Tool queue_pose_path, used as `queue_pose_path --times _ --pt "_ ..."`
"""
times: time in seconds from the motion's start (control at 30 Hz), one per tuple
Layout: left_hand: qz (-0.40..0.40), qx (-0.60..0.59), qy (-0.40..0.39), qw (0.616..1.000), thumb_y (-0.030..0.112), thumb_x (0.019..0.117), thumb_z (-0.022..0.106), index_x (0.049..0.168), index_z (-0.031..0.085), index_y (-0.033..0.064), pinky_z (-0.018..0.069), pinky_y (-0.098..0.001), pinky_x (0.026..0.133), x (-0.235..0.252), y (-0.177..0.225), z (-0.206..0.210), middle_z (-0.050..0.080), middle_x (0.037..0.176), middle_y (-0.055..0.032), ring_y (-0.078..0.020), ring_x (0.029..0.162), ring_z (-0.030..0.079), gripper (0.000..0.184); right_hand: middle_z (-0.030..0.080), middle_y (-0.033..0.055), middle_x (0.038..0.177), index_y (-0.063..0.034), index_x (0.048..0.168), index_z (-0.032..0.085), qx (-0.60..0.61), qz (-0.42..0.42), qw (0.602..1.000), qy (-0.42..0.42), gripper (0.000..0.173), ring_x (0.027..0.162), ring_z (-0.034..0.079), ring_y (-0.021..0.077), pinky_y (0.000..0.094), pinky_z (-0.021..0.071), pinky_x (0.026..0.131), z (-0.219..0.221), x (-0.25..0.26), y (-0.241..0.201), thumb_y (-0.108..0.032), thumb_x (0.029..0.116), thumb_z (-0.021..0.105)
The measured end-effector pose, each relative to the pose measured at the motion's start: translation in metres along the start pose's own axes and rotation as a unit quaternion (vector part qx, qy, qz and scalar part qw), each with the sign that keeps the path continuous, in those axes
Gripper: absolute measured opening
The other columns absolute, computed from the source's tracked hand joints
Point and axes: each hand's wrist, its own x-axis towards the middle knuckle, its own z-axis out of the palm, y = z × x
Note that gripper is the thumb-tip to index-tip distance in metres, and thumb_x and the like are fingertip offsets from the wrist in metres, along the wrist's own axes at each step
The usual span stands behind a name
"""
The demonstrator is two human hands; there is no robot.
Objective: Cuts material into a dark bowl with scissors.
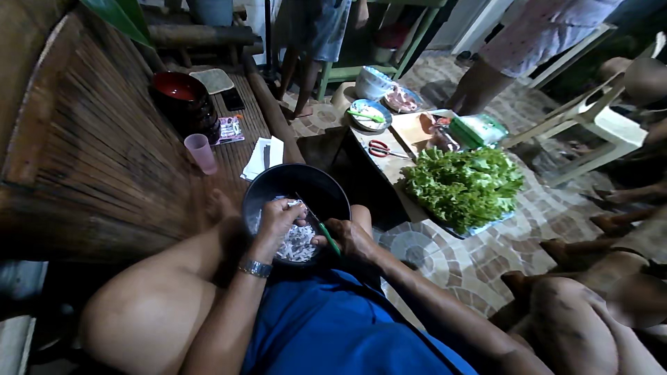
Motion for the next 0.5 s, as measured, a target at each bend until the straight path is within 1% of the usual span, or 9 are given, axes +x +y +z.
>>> queue_pose_path --times 0.1,0.13,0.17,0.23,0.3,0.33,0.4,0.43,0.5 --pt "0.015 0.115 -0.032 0.993 0.006 0.1015 0.060 0.109 0.066 -0.0062 0.0528 -0.0249 0.066 0.000 0.004 -0.009 0.066 0.080 -0.0075 -0.0083 0.065 0.060 0.016 0.063 0.0122 0.088 0.0059 0.112 0.064 0.029 0.028 0.996 -0.081 0.050 0.075 0.058 0.0170 0.0375 0.0498 0.076 -0.016 -0.002 -0.004 -0.043 0.1013 0.060" --pt "0.027 0.176 -0.039 0.983 0.008 0.1034 0.058 0.114 0.066 -0.0061 0.0536 -0.0310 0.071 0.001 0.007 -0.014 0.067 0.087 -0.0125 -0.0144 0.071 0.062 0.019 0.063 0.0125 0.091 0.0050 0.116 0.063 0.026 0.039 0.993 -0.110 0.052 0.078 0.059 0.0178 0.0387 0.0502 0.078 -0.024 -0.004 -0.005 -0.045 0.1024 0.057" --pt "0.039 0.234 -0.040 0.971 0.008 0.1053 0.055 0.119 0.066 -0.0060 0.0545 -0.0407 0.078 0.001 0.008 -0.018 0.069 0.095 -0.0190 -0.0244 0.079 0.065 0.022 0.064 0.0132 0.093 0.0045 0.118 0.062 0.017 0.043 0.991 -0.125 0.054 0.080 0.059 0.0195 0.0410 0.0497 0.080 -0.030 -0.008 -0.005 -0.047 0.1025 0.056" --pt "0.070 0.329 -0.030 0.941 0.007 0.1062 0.052 0.127 0.065 -0.0038 0.0532 -0.0554 0.089 0.000 0.007 -0.024 0.070 0.109 -0.0260 -0.0393 0.096 0.069 0.027 0.063 0.0112 0.090 0.0030 0.115 0.063 0.010 0.040 0.991 -0.128 0.054 0.080 0.058 0.0186 0.0411 0.0484 0.078 -0.040 -0.019 0.000 -0.049 0.1011 0.057" --pt "0.108 0.390 -0.016 0.914 0.002 0.1028 0.055 0.132 0.066 0.0000 0.0468 -0.0603 0.100 -0.001 0.003 -0.025 0.067 0.124 -0.0269 -0.0447 0.115 0.064 0.031 0.061 0.0044 0.083 0.0004 0.108 0.064 0.007 0.039 0.990 -0.137 0.051 0.073 0.056 0.0116 0.0340 0.0486 0.072 -0.043 -0.031 0.011 -0.049 0.0998 0.056" --pt "0.127 0.412 -0.009 0.902 0.001 0.1006 0.059 0.130 0.068 0.0010 0.0451 -0.0591 0.104 0.001 -0.001 -0.025 0.065 0.128 -0.0258 -0.0437 0.120 0.061 0.031 0.061 0.0065 0.084 0.0016 0.108 0.064 0.000 0.054 0.986 -0.158 0.050 0.074 0.056 0.0136 0.0357 0.0481 0.073 -0.043 -0.035 0.016 -0.047 0.1008 0.056" --pt "0.157 0.440 0.012 0.884 0.002 0.0977 0.064 0.116 0.074 -0.0012 0.0463 -0.0587 0.103 0.004 -0.007 -0.024 0.065 0.126 -0.0249 -0.0426 0.120 0.061 0.021 0.066 0.0218 0.099 0.0069 0.116 0.065 -0.026 0.106 0.973 -0.206 0.051 0.090 0.062 0.0309 0.0519 0.0483 0.087 -0.040 -0.039 0.022 -0.042 0.1019 0.060" --pt "0.160 0.448 0.021 0.879 0.004 0.0971 0.066 0.107 0.075 -0.0034 0.0467 -0.0594 0.102 0.006 -0.010 -0.024 0.066 0.122 -0.0253 -0.0429 0.118 0.062 0.015 0.065 0.0243 0.103 0.0078 0.116 0.064 -0.030 0.113 0.970 -0.214 0.052 0.094 0.062 0.0339 0.0545 0.0469 0.089 -0.038 -0.040 0.027 -0.042 0.1020 0.060" --pt "0.143 0.468 0.029 0.871 0.011 0.0975 0.068 0.094 0.075 -0.0063 0.0478 -0.0598 0.100 0.009 -0.011 -0.025 0.069 0.113 -0.0258 -0.0428 0.113 0.064 0.019 0.065 0.0222 0.099 0.0082 0.113 0.065 -0.005 0.083 0.976 -0.203 0.052 0.090 0.060 0.0307 0.0514 0.0467 0.086 -0.036 -0.043 0.037 -0.042 0.1021 0.059"
